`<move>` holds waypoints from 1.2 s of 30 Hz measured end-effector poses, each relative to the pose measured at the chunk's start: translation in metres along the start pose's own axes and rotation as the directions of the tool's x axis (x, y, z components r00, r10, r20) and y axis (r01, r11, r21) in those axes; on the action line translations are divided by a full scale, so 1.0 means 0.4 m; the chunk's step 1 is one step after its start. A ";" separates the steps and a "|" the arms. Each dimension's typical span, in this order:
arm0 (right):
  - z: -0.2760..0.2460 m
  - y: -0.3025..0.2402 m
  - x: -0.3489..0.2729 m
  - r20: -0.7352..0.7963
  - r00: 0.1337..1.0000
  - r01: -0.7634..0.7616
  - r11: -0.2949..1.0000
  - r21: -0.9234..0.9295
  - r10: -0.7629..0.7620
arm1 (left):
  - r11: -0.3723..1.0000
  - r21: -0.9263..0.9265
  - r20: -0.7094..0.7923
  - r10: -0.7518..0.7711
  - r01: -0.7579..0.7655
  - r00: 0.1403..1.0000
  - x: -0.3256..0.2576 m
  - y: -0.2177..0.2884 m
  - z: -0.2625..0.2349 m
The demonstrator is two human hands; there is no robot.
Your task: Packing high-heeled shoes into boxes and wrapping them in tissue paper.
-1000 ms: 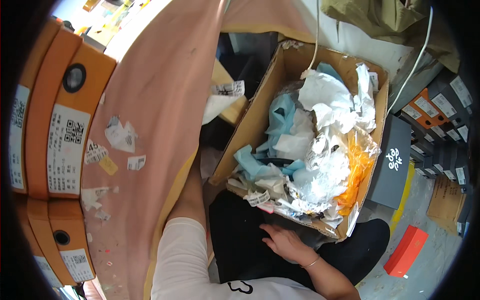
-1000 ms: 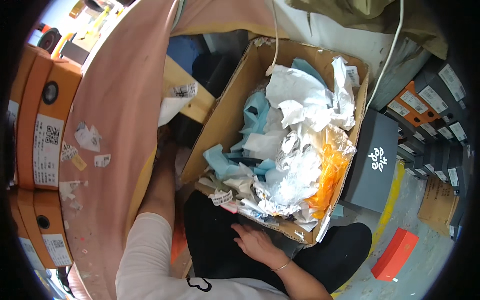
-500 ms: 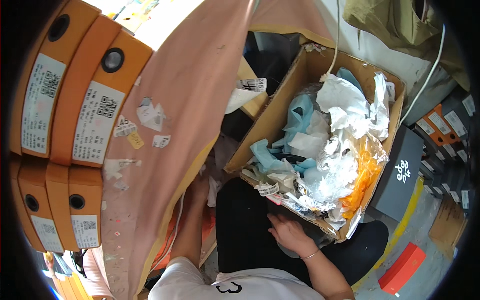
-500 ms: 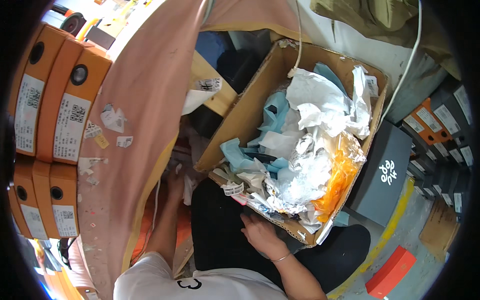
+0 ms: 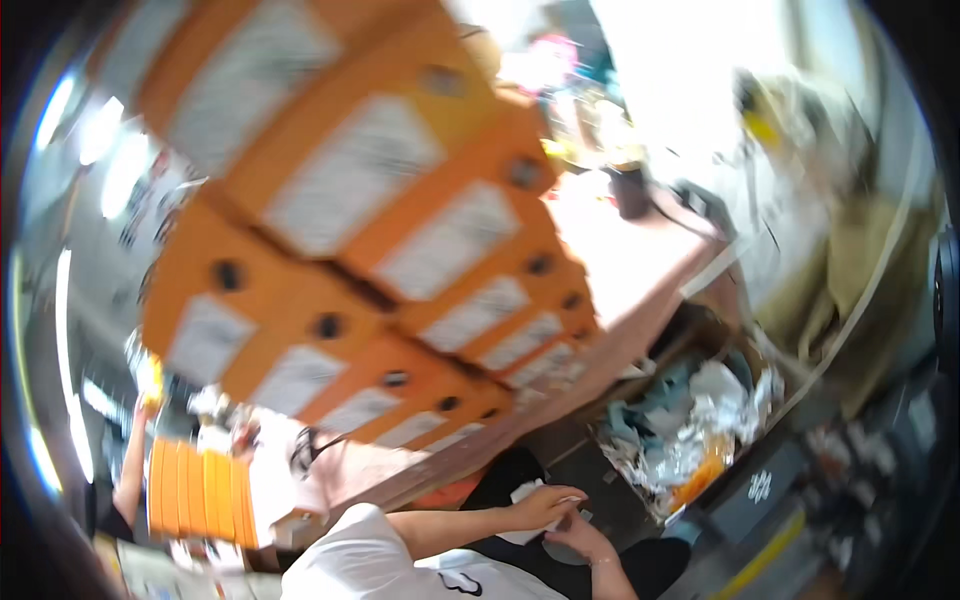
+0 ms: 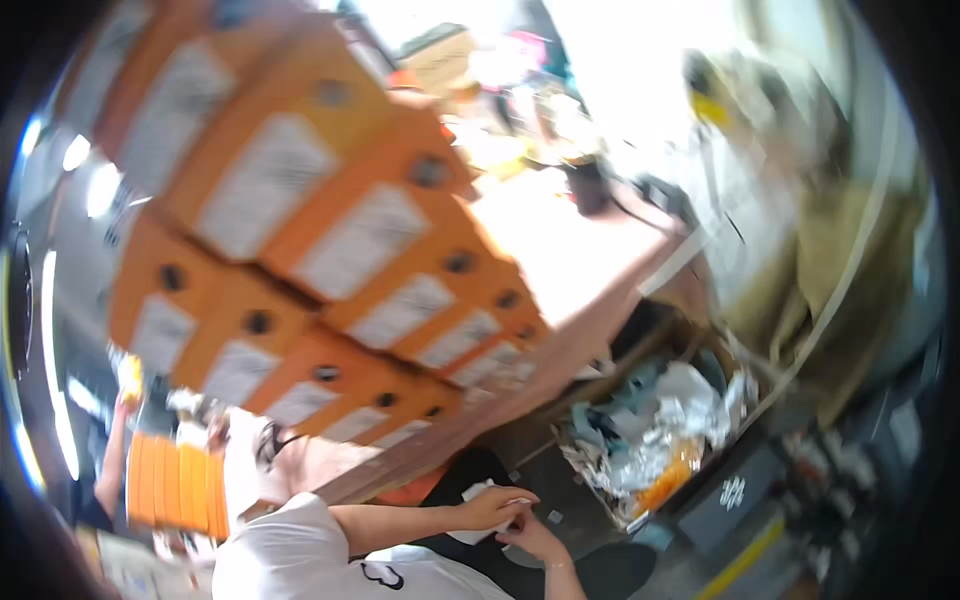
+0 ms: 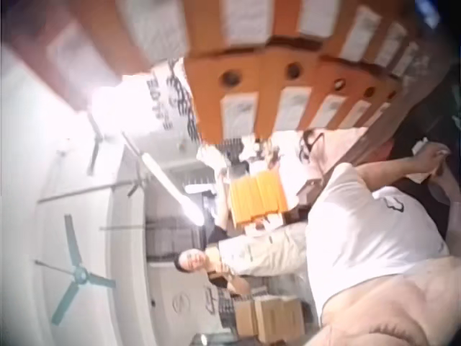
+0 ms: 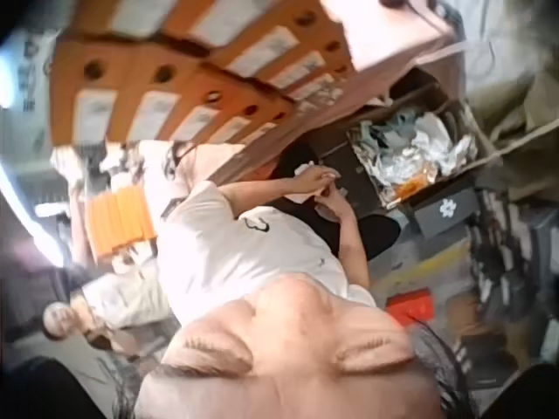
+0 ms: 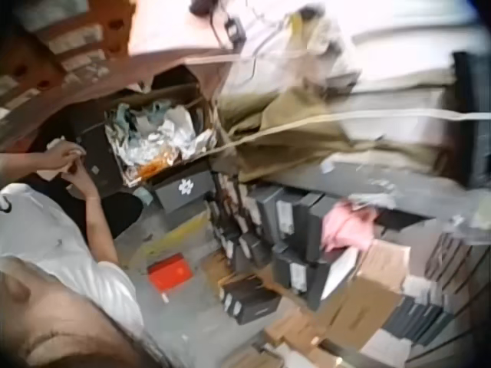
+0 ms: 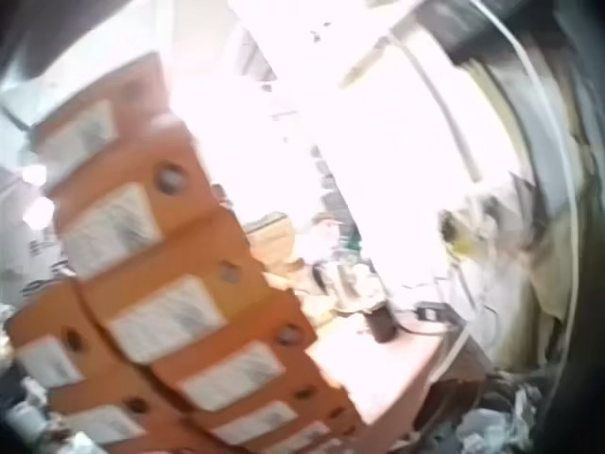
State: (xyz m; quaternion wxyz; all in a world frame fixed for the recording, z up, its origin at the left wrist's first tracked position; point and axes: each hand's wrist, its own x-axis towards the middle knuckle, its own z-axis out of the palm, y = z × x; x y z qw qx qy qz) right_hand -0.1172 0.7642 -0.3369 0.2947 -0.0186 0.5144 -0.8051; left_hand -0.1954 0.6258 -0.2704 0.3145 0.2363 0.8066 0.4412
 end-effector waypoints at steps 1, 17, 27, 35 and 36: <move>0.029 -0.060 -0.012 0.026 1.000 -0.012 0.998 -0.058 0.014 | 0.978 -0.176 -0.043 -0.122 0.113 0.992 -0.024 0.076 -0.007; 0.350 -0.578 -0.313 0.129 0.871 -0.268 0.680 -0.683 0.473 | 0.851 -0.504 -0.654 -0.490 0.151 0.576 -0.646 0.570 0.069; 0.534 -0.589 -0.309 0.059 0.989 -0.086 0.852 -0.516 0.136 | 0.762 -0.634 -0.651 -0.432 -0.134 0.624 -0.725 0.576 0.067; 0.690 -0.491 -0.259 -0.024 0.982 -0.183 0.925 -0.334 0.186 | 0.710 -0.670 -0.626 -0.383 -0.217 0.679 -0.865 0.444 -0.033; 0.721 -0.484 -0.246 -0.020 0.981 -0.190 0.934 -0.302 0.192 | 0.726 -0.655 -0.626 -0.365 -0.211 0.689 -0.888 0.425 -0.056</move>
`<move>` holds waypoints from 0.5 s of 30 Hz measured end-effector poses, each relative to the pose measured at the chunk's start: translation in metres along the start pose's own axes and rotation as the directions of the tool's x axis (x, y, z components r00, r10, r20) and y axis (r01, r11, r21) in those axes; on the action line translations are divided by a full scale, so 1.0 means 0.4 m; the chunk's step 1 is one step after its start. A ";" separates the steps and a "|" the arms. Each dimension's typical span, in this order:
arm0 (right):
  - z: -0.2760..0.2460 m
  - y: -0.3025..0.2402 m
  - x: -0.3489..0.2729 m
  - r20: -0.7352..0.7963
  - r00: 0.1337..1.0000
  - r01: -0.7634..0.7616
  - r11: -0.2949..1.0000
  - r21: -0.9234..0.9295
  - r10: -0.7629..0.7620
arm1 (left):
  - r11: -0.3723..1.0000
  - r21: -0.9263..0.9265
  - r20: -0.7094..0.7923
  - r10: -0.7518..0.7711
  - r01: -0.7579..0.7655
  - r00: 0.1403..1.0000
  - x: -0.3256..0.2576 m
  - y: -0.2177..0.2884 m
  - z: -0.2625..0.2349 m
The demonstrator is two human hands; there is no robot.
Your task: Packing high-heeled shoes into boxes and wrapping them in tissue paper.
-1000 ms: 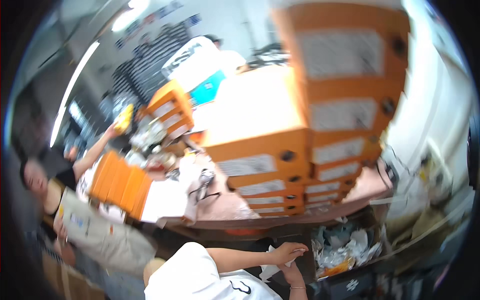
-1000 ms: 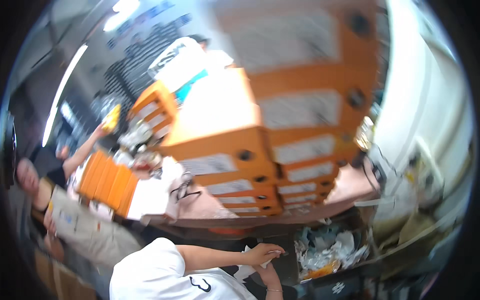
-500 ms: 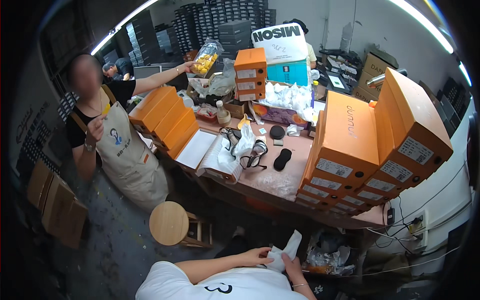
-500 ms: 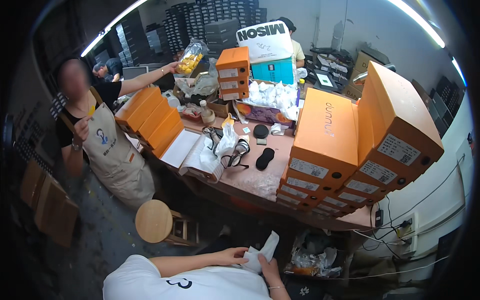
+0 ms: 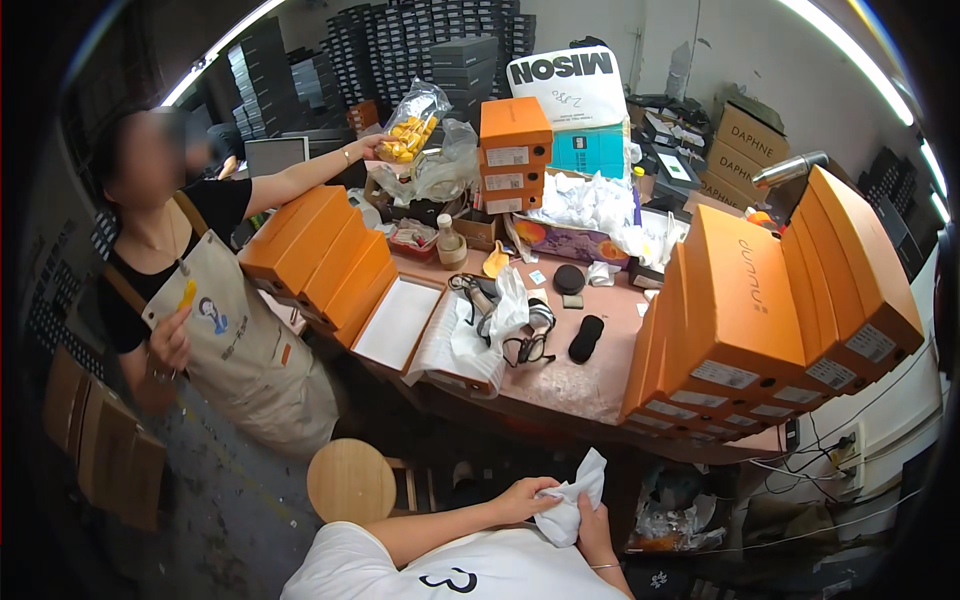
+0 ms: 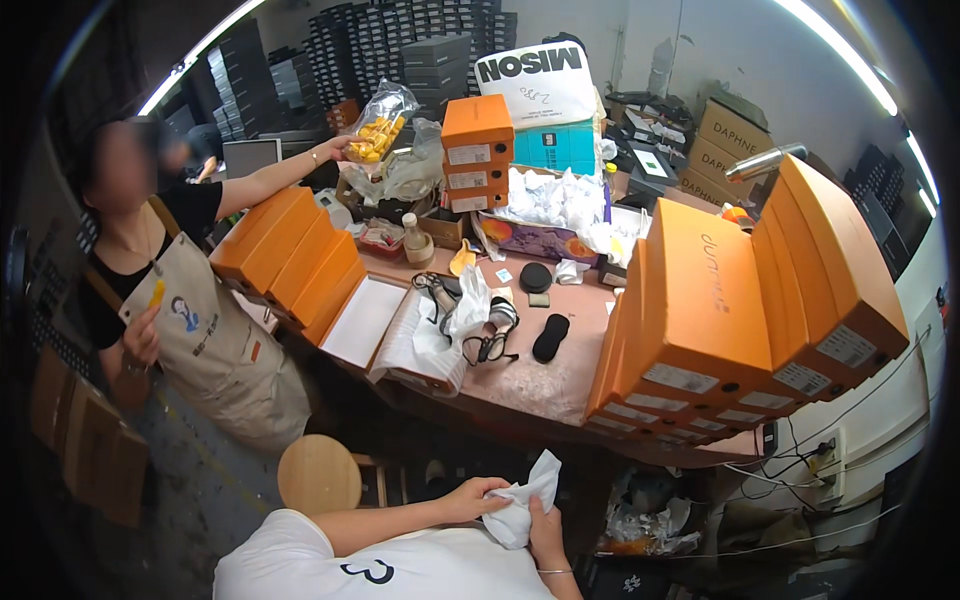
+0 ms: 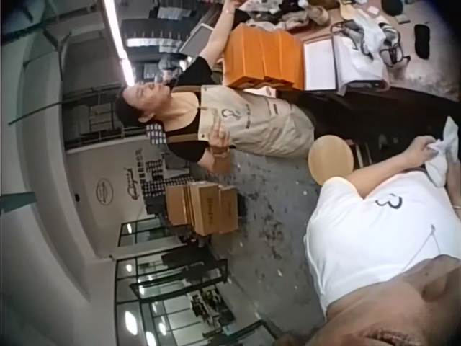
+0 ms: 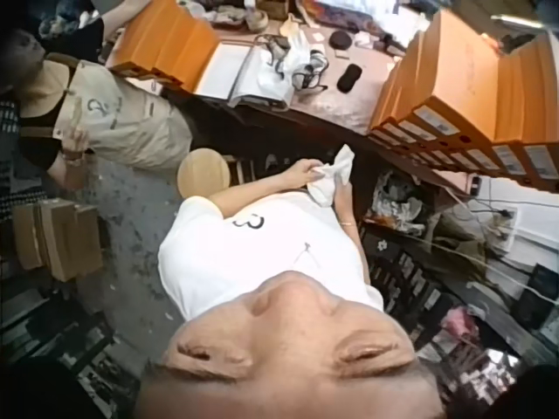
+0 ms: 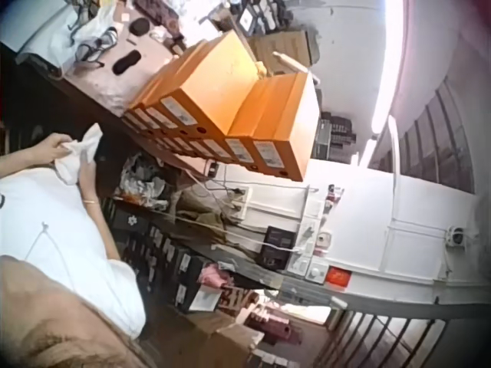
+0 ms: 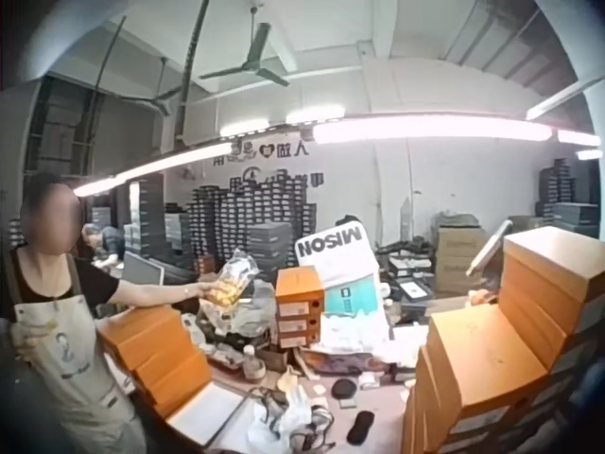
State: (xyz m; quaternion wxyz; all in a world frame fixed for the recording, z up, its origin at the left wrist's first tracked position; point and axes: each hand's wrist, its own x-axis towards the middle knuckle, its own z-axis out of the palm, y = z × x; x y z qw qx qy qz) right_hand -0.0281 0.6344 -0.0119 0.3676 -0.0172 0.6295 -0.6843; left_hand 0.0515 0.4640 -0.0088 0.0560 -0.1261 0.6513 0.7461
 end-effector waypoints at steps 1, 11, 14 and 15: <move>0.032 0.001 0.022 0.002 1.000 0.013 1.000 0.020 -0.013 | 1.000 0.020 0.017 0.010 -0.010 1.000 0.005 0.008 -0.039; 0.462 -0.177 0.300 0.164 0.931 0.359 0.903 -0.237 -0.327 | 0.980 0.163 -0.156 0.139 -0.113 0.978 0.033 0.177 -0.558; 0.553 -0.333 0.363 0.128 0.776 0.630 0.750 -0.201 -0.618 | 0.978 0.196 -0.183 0.102 -0.065 0.978 0.021 0.204 -0.678; 0.570 -0.423 0.377 0.187 0.696 0.711 0.632 -0.308 -0.693 | 0.972 0.228 -0.218 0.102 -0.051 0.971 0.012 0.210 -0.706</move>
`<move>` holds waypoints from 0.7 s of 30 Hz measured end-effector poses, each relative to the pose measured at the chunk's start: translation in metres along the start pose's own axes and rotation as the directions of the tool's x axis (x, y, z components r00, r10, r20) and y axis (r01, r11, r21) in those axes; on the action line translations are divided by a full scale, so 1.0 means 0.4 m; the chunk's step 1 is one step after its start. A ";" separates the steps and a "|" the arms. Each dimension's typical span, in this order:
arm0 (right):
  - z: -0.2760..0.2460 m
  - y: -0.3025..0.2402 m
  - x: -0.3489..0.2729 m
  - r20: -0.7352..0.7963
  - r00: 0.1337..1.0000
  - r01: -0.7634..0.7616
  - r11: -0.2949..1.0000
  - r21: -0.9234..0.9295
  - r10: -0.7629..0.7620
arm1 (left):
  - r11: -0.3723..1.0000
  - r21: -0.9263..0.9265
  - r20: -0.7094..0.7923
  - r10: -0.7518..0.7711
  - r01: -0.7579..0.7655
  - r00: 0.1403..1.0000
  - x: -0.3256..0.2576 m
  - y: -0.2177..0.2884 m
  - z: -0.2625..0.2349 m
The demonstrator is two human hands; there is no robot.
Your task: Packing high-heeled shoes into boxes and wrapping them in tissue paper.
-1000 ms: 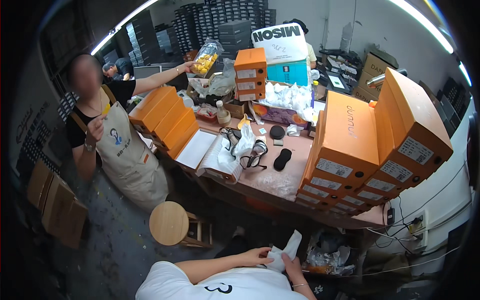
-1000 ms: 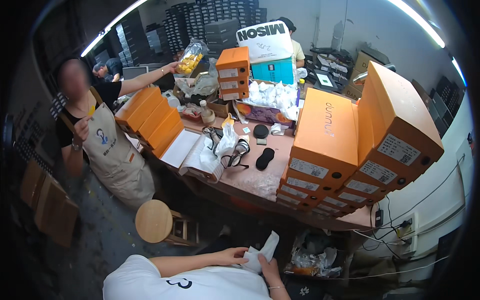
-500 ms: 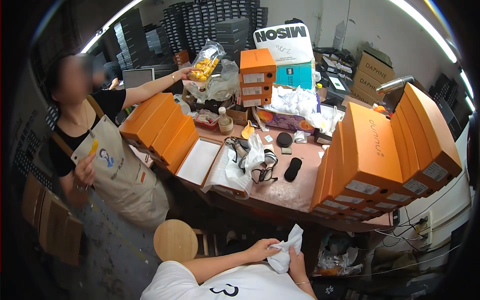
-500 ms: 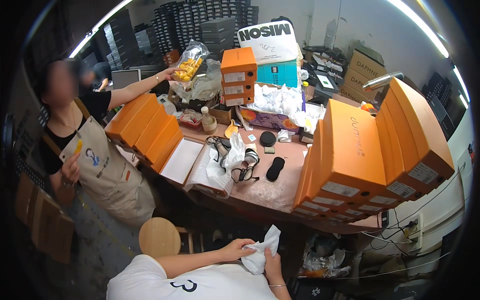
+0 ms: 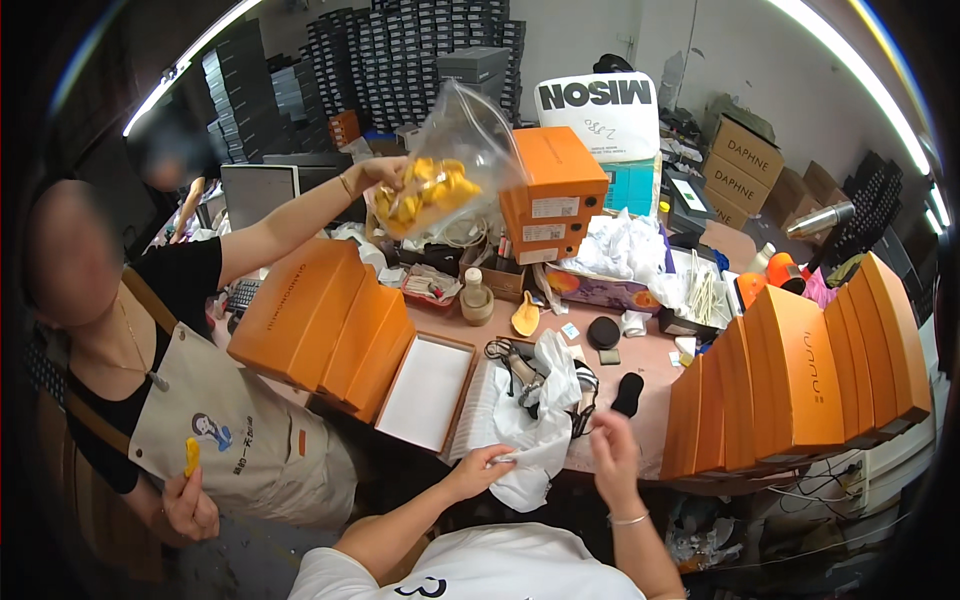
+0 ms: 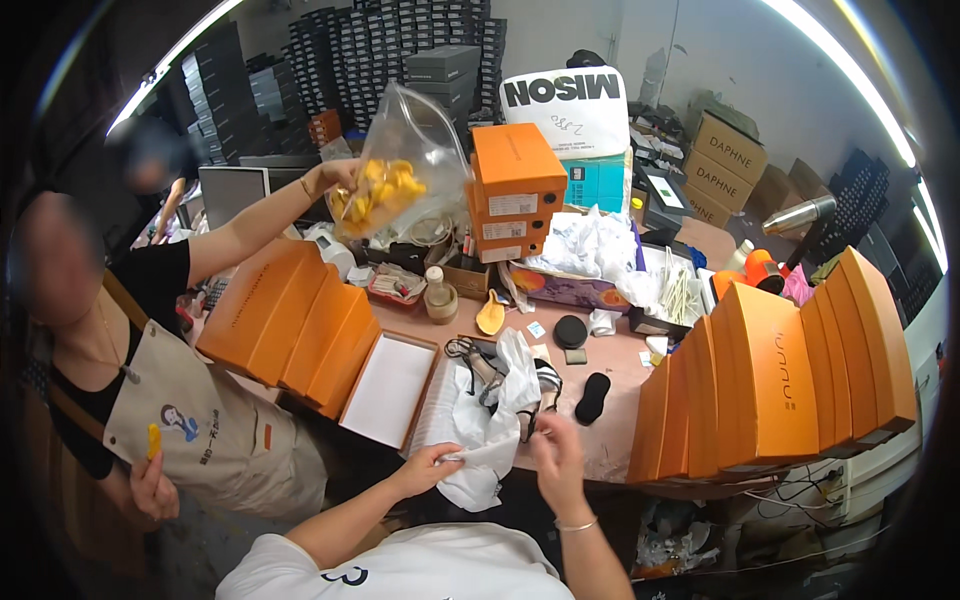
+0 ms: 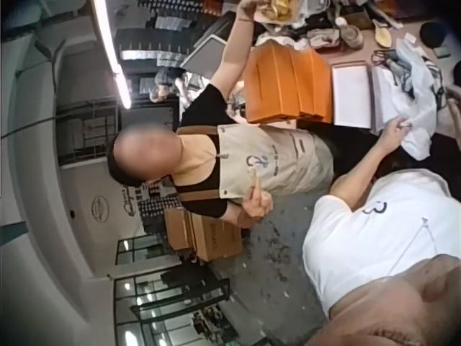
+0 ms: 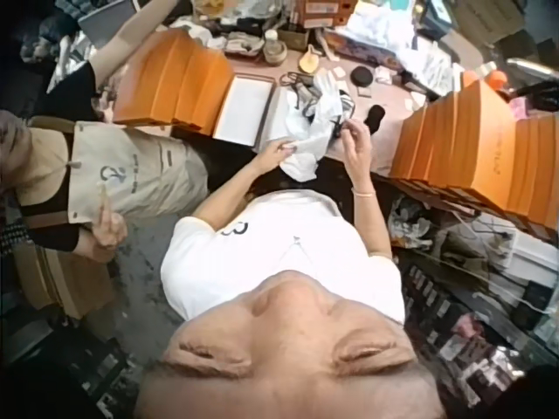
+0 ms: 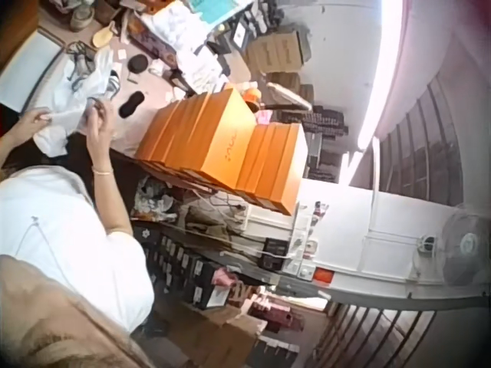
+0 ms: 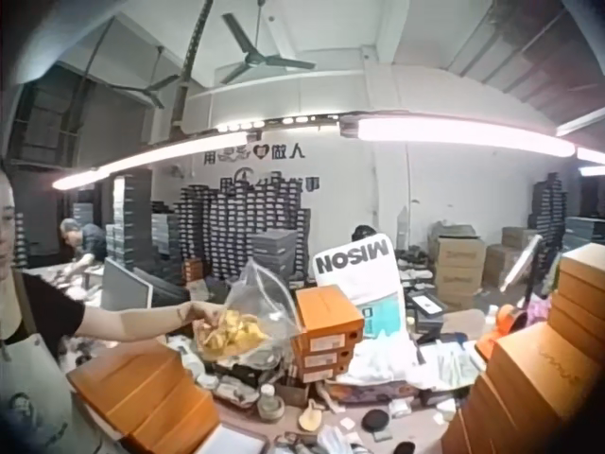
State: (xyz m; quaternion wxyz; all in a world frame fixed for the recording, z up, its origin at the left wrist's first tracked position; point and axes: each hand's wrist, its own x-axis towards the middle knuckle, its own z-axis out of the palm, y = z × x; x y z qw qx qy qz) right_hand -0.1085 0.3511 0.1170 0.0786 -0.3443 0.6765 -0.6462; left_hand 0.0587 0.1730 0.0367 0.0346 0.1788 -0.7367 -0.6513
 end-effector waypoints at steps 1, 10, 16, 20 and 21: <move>-0.009 -0.028 0.073 0.000 0.994 0.108 0.993 -0.053 -0.108 | 1.000 -0.022 -0.028 -0.002 0.002 1.000 -0.003 -0.016 -0.017; 0.114 -0.312 0.471 0.518 0.721 0.582 0.808 -0.093 -0.459 | 0.999 0.011 -0.210 -0.032 0.036 0.977 -0.007 -0.092 0.058; 0.255 -0.363 0.546 0.839 0.491 0.813 0.469 -0.346 -0.232 | 0.997 0.001 -0.258 -0.072 0.075 0.964 -0.021 -0.092 0.072; 0.312 -0.304 0.583 0.920 0.389 0.834 0.441 -0.331 -0.046 | 1.000 0.007 -0.291 -0.011 0.014 0.957 -0.025 -0.097 0.081; 0.332 -0.281 0.569 0.865 0.487 0.806 0.441 -0.394 -0.117 | 1.000 0.002 -0.292 0.004 -0.004 0.956 -0.026 -0.114 0.084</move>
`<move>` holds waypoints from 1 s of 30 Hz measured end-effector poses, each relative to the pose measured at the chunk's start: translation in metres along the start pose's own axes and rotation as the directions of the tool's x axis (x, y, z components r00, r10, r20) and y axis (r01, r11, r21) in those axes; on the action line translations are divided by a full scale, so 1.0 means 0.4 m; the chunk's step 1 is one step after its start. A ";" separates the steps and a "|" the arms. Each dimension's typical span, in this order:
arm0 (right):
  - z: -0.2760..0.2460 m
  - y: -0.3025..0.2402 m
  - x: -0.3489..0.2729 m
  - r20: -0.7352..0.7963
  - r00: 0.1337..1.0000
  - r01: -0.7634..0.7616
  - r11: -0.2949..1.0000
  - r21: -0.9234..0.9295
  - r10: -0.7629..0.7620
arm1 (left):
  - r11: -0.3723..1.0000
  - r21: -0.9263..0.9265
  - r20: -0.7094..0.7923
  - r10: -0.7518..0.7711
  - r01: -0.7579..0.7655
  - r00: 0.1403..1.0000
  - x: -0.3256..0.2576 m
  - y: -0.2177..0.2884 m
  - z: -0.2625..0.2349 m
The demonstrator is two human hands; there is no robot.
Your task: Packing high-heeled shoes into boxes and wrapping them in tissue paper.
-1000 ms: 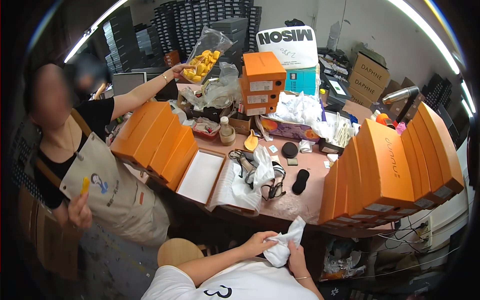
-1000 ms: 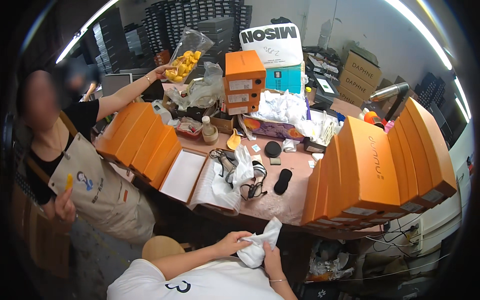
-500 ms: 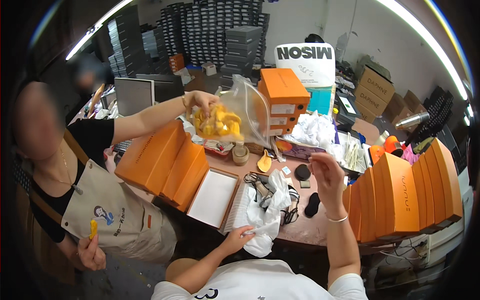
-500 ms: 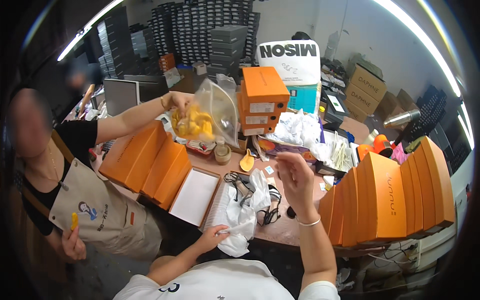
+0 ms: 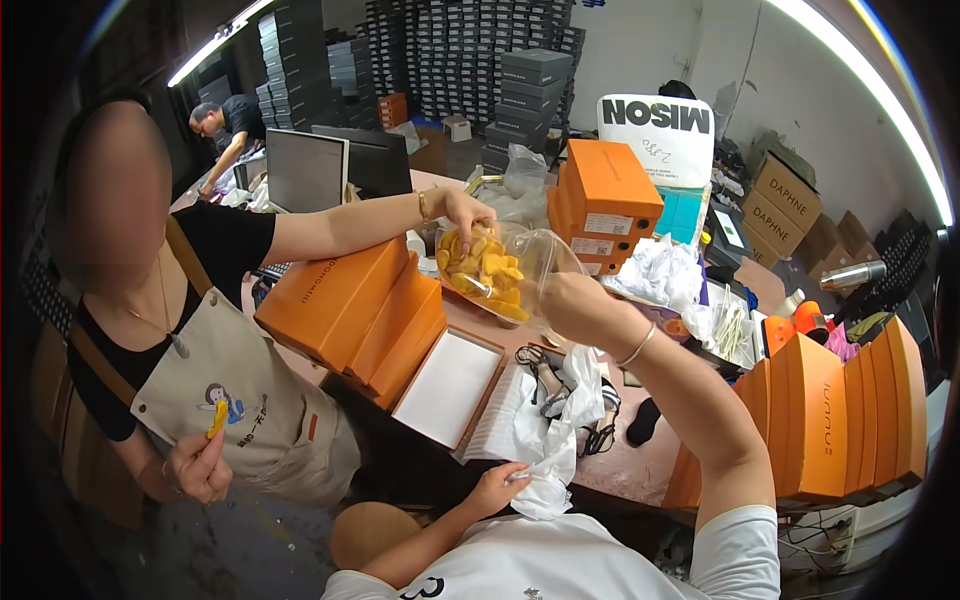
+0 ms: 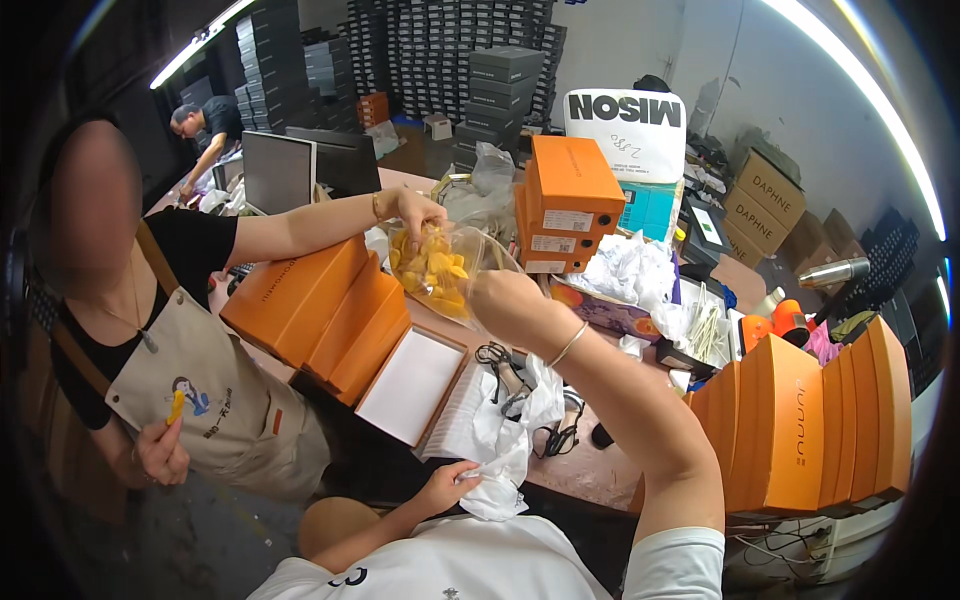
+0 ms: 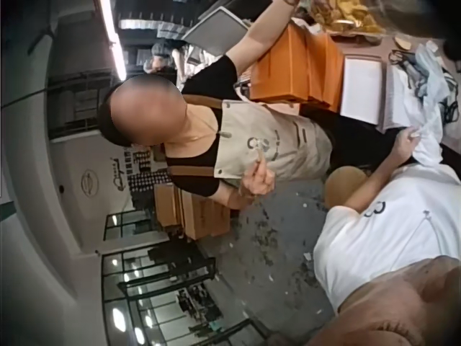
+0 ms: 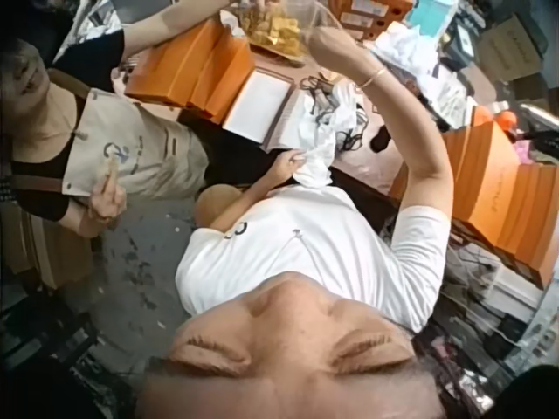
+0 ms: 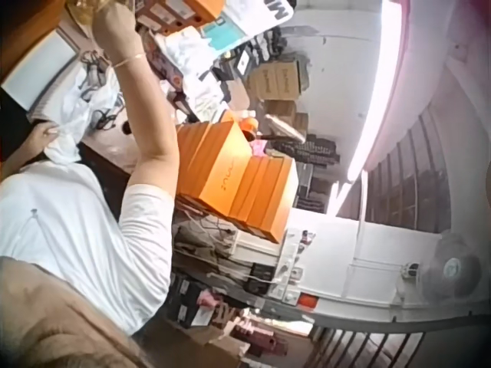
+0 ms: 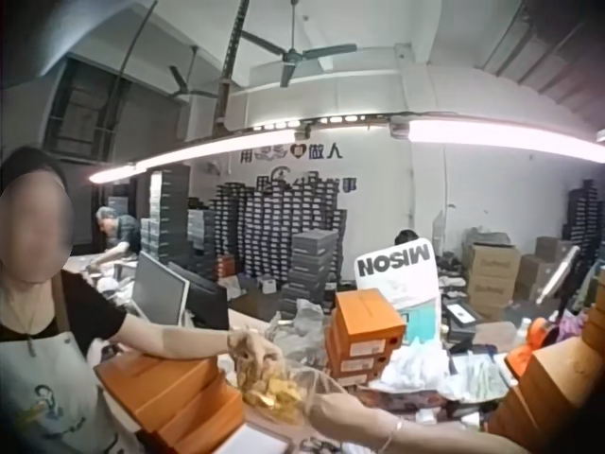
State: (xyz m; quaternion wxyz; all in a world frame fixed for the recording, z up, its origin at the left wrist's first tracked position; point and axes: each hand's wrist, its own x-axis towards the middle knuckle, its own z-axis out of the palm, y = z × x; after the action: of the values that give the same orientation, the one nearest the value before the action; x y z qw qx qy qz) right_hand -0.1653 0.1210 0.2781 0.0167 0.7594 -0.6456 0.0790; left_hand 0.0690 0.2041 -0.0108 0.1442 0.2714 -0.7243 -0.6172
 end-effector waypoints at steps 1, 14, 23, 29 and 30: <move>0.024 0.001 0.012 0.015 1.000 0.007 1.000 -0.004 -0.007 | 1.000 -0.010 0.000 0.016 -0.016 1.000 -0.001 -0.009 0.000; 0.134 -0.011 -0.020 -0.022 0.998 -0.056 0.992 0.114 0.059 | 0.995 -0.067 -0.002 -0.079 0.078 0.997 -0.057 0.005 -0.059; -0.046 -0.129 -0.282 -0.384 0.872 -0.268 0.952 0.147 0.305 | 0.998 -0.008 0.096 -0.057 0.058 0.994 -0.023 -0.026 -0.090; 0.002 -0.212 -0.476 -0.637 0.764 -0.069 0.995 0.078 0.103 | 0.988 -0.156 0.139 0.001 0.021 0.990 0.018 0.008 -0.065; -0.019 -0.243 -0.495 -0.603 0.787 0.002 0.977 0.212 0.130 | 0.998 -0.061 0.088 0.005 0.000 0.996 0.019 0.016 -0.065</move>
State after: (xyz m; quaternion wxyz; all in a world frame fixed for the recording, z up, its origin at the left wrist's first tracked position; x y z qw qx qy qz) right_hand -0.1008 0.3318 0.2651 0.1456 0.6678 -0.6192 0.3866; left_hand 0.0757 0.1792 -0.0006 0.1210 0.2383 -0.7112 -0.6502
